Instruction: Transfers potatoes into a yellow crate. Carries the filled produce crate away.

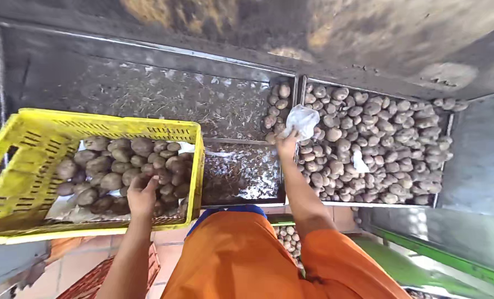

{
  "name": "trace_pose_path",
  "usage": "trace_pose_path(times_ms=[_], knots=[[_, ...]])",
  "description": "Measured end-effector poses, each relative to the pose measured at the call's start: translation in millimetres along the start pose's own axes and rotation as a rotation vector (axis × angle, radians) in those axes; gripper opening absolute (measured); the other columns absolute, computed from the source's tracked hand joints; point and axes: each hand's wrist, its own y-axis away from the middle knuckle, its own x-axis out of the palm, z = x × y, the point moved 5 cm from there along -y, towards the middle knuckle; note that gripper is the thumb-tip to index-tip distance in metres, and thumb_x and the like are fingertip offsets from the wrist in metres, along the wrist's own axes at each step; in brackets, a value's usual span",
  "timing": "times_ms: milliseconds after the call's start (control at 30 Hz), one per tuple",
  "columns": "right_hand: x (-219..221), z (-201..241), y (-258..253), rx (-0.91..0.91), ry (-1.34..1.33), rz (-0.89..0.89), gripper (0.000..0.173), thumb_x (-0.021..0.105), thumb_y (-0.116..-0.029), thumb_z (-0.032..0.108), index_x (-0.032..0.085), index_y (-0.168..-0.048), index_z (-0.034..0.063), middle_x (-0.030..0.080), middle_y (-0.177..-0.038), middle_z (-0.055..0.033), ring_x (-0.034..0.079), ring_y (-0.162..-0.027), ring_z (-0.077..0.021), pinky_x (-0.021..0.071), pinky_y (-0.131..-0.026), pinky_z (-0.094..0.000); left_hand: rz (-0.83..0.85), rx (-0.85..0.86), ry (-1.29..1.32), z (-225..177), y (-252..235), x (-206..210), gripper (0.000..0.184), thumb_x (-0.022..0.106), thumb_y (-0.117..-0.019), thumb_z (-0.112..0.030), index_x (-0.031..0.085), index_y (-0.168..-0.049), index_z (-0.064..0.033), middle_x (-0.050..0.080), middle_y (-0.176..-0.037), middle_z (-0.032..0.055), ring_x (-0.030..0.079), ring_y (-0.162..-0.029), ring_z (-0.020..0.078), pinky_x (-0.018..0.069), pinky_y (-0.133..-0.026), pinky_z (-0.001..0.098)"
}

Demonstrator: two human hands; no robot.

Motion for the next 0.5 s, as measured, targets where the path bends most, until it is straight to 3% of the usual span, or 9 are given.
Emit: trace_pose_path(times_ms=[67,100,133,200,233,300,333,400,500], knots=[[-20,-44,-51,0.190,0.017,-0.130,0.112,0.084,-0.0778,0.048,0.020,-0.165,0.0171,0.025,-0.163,-0.0309,0.056,-0.127,-0.0503,0.0545,-0.095,-0.0624,-0.012,0.020,-0.057,-12,18,11,0.035,0.065,-0.0977,-0.017,0.060,-0.126,0.0023,0.068,-0.117,0.0105,0.067,-0.102,0.0105,0.0569,-0.092,0.0314],[-23,-61,-71,0.242,0.024,-0.106,0.114,0.084,-0.0774,0.052,0.019,-0.165,0.0181,0.026,-0.162,-0.0316,0.054,-0.129,-0.0511,0.0534,-0.096,-0.0635,-0.009,0.036,-0.078,-19,26,18,0.034,0.064,-0.0976,-0.017,0.060,-0.126,0.0024,0.068,-0.116,0.0099,0.066,-0.102,0.0094,0.0562,-0.092,0.0301],[-23,-74,-89,0.251,0.021,-0.053,0.109,0.084,-0.0790,0.050,0.024,-0.163,0.0159,0.037,-0.155,-0.0343,0.055,-0.127,-0.0523,0.0518,-0.097,-0.0660,-0.007,0.063,-0.097,-25,34,27,0.033,0.064,-0.0968,-0.016,0.061,-0.124,0.0022,0.068,-0.114,0.0086,0.066,-0.100,0.0077,0.0563,-0.091,0.0282],[-24,-91,-116,0.189,0.048,0.044,0.077,0.080,-0.0827,0.038,0.050,-0.147,0.0089,0.060,-0.132,-0.0327,0.063,-0.116,-0.0510,0.0516,-0.093,-0.0694,-0.002,0.109,-0.113,-37,49,43,0.028,0.064,-0.0964,-0.015,0.062,-0.119,0.0013,0.069,-0.110,0.0045,0.066,-0.096,0.0041,0.0565,-0.088,0.0241],[-32,-94,-125,0.158,0.057,0.045,0.057,0.078,-0.0852,0.033,0.063,-0.133,0.0062,0.066,-0.123,-0.0300,0.065,-0.111,-0.0493,0.0521,-0.092,-0.0694,0.006,0.128,-0.114,-43,55,51,0.027,0.063,-0.0962,-0.014,0.062,-0.118,0.0010,0.069,-0.109,0.0029,0.066,-0.095,0.0028,0.0566,-0.087,0.0227],[-67,-101,-144,0.155,-0.035,-0.043,0.040,0.072,-0.0903,0.030,0.070,-0.119,0.0020,0.068,-0.119,-0.0269,0.065,-0.112,-0.0451,0.0515,-0.095,-0.0663,0.021,0.158,-0.123,-55,65,65,0.026,0.063,-0.0954,-0.013,0.062,-0.117,0.0013,0.070,-0.107,0.0019,0.067,-0.094,0.0024,0.0572,-0.086,0.0221],[-93,-111,-157,0.185,-0.114,-0.145,0.041,0.070,-0.0920,0.030,0.069,-0.121,0.0009,0.069,-0.117,-0.0255,0.067,-0.110,-0.0422,0.0528,-0.094,-0.0635,0.027,0.168,-0.131,-61,69,70,0.026,0.063,-0.0950,-0.013,0.062,-0.117,0.0013,0.070,-0.106,0.0017,0.067,-0.093,0.0026,0.0576,-0.085,0.0222],[-147,-141,-192,0.267,-0.296,-0.359,0.053,0.070,-0.0936,0.031,0.059,-0.136,0.0009,0.067,-0.125,-0.0225,0.067,-0.115,-0.0348,0.0542,-0.099,-0.0542,0.025,0.167,-0.155,-67,77,78,0.027,0.063,-0.0952,-0.016,0.063,-0.117,0.0017,0.071,-0.106,0.0021,0.068,-0.092,0.0033,0.0580,-0.084,0.0231],[-201,-189,-242,0.345,-0.434,-0.514,0.089,0.071,-0.0932,0.037,0.024,-0.160,0.0021,0.051,-0.150,-0.0200,0.056,-0.134,-0.0244,0.0490,-0.110,-0.0382,0.016,0.134,-0.130,-64,89,92,0.028,0.063,-0.0956,-0.016,0.063,-0.117,0.0014,0.072,-0.107,0.0025,0.070,-0.092,0.0063,0.0599,-0.084,0.0260]])
